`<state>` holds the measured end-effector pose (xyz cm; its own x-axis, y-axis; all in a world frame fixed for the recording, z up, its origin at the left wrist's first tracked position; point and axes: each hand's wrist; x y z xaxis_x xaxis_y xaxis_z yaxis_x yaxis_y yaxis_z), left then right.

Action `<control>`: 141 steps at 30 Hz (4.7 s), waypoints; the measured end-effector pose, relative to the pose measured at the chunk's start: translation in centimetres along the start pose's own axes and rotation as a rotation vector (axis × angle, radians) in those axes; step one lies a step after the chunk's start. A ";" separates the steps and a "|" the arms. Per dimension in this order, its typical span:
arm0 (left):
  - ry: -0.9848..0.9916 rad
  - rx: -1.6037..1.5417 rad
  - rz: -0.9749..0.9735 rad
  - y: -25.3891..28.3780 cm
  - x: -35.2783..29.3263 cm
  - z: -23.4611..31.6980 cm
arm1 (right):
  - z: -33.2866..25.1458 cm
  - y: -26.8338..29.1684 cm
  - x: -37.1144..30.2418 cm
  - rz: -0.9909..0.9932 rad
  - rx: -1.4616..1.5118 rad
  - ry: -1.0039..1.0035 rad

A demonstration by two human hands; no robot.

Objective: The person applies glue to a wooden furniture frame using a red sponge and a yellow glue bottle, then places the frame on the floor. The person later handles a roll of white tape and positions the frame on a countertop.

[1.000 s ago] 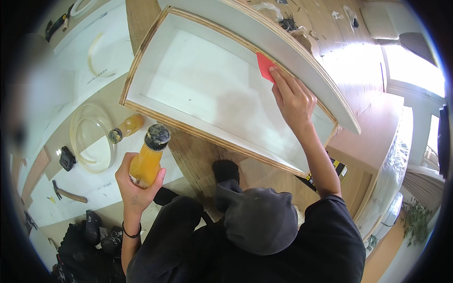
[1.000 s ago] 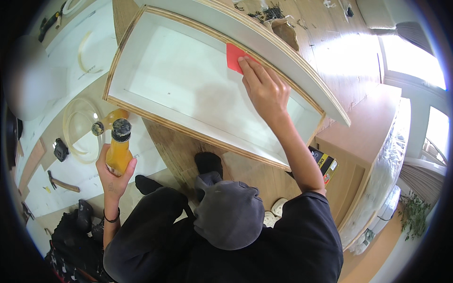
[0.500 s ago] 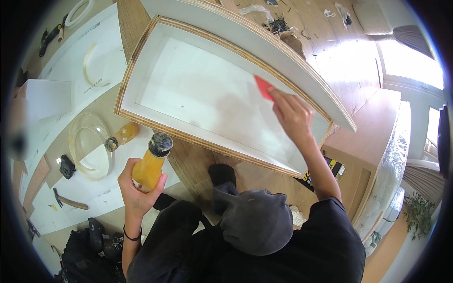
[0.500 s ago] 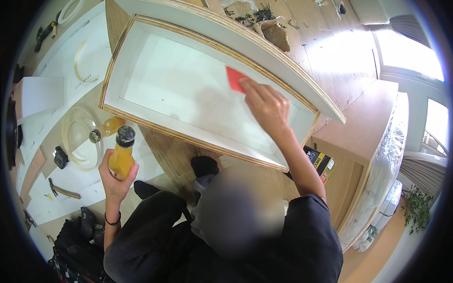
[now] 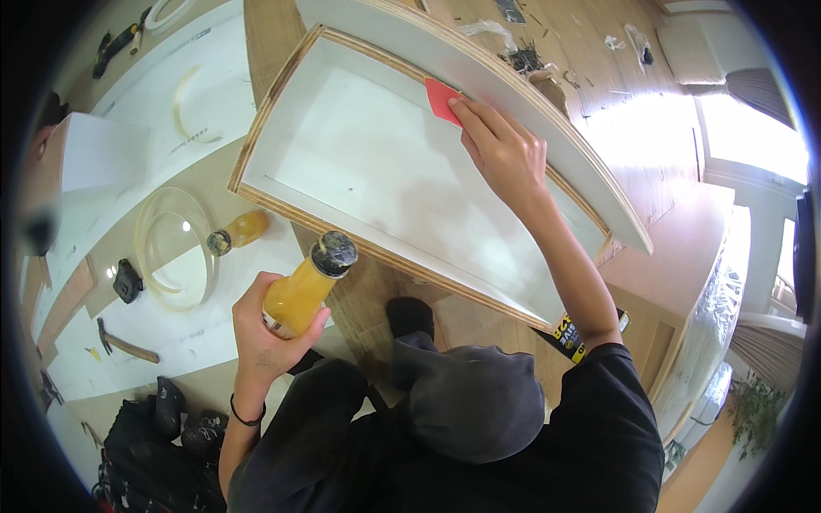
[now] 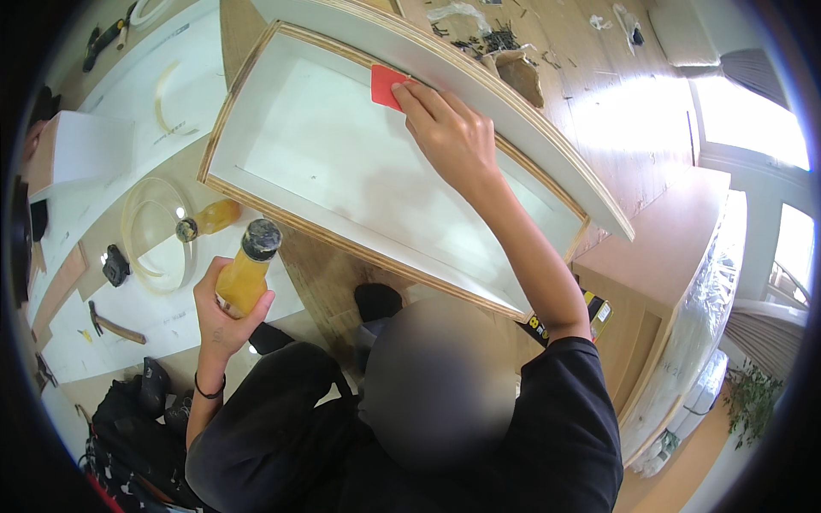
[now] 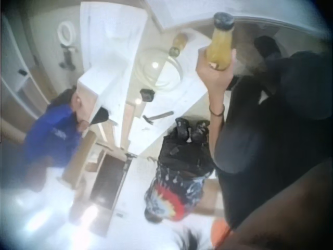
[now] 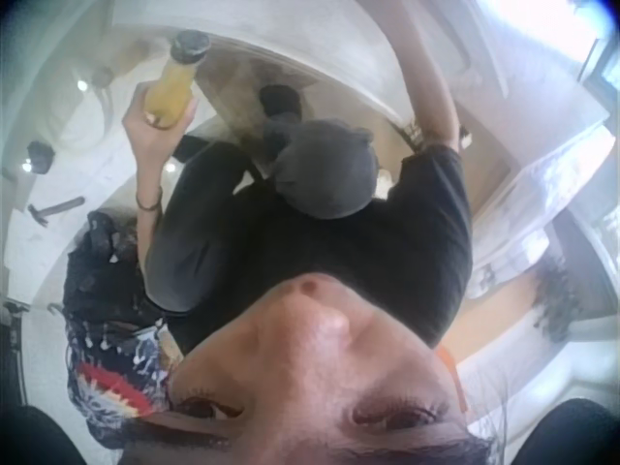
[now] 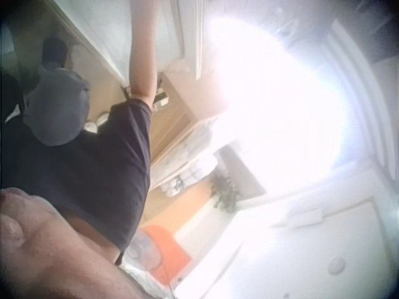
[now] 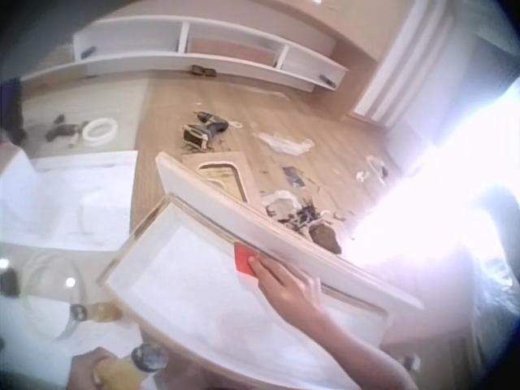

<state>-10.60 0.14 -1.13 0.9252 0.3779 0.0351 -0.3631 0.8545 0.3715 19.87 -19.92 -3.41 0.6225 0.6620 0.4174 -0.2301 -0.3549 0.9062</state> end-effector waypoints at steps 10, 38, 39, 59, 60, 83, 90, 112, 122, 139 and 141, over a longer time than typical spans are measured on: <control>0.026 0.017 -0.013 1.0 -1.8 -0.6 | -1.7 -4.3 -0.2 0.078 -0.214 0.078; -0.008 0.044 0.019 1.1 -1.5 0.6 | -0.3 -0.7 -1.6 -0.118 0.070 0.028; -0.007 0.036 0.012 1.1 -1.5 0.7 | -0.5 -0.5 -1.7 -0.082 0.062 0.038; -0.151 0.339 0.135 2.3 2.6 2.4 | -3.6 1.3 -4.6 -0.122 0.324 -0.017; -0.183 0.404 0.126 2.6 3.2 2.5 | -4.2 2.5 -4.1 -0.141 0.418 -0.126; -0.417 1.723 -0.846 9.8 13.1 18.9 | -12.1 3.7 -1.9 -0.679 1.432 -0.710; -0.368 1.735 -0.910 9.4 14.0 21.0 | -14.5 3.8 -1.5 -0.723 1.551 -0.676; -0.421 1.658 -0.741 11.7 13.8 18.4 | -14.7 4.3 -0.5 -0.719 1.562 -0.669; -0.374 1.710 -0.729 12.4 13.0 19.4 | -14.9 5.2 -0.5 -0.750 1.594 -0.628; -0.425 1.658 -0.732 12.0 13.1 18.6 | -15.0 4.2 0.2 -0.618 1.624 -0.644; -0.481 1.630 -0.726 11.5 12.7 19.3 | -15.1 4.4 0.3 -0.637 1.634 -0.631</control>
<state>-0.85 7.88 21.52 0.8856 -0.2340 -0.4012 0.2552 -0.4766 0.8413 7.79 -11.32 1.69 0.5539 0.7573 -0.3461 0.7374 -0.6391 -0.2184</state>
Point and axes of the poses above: each hand's wrist, its own x-axis towards the middle knuckle, its own y-axis out of the back of the hand, z = x × y, and after that the axes turned 14 degrees about -y, right-handed
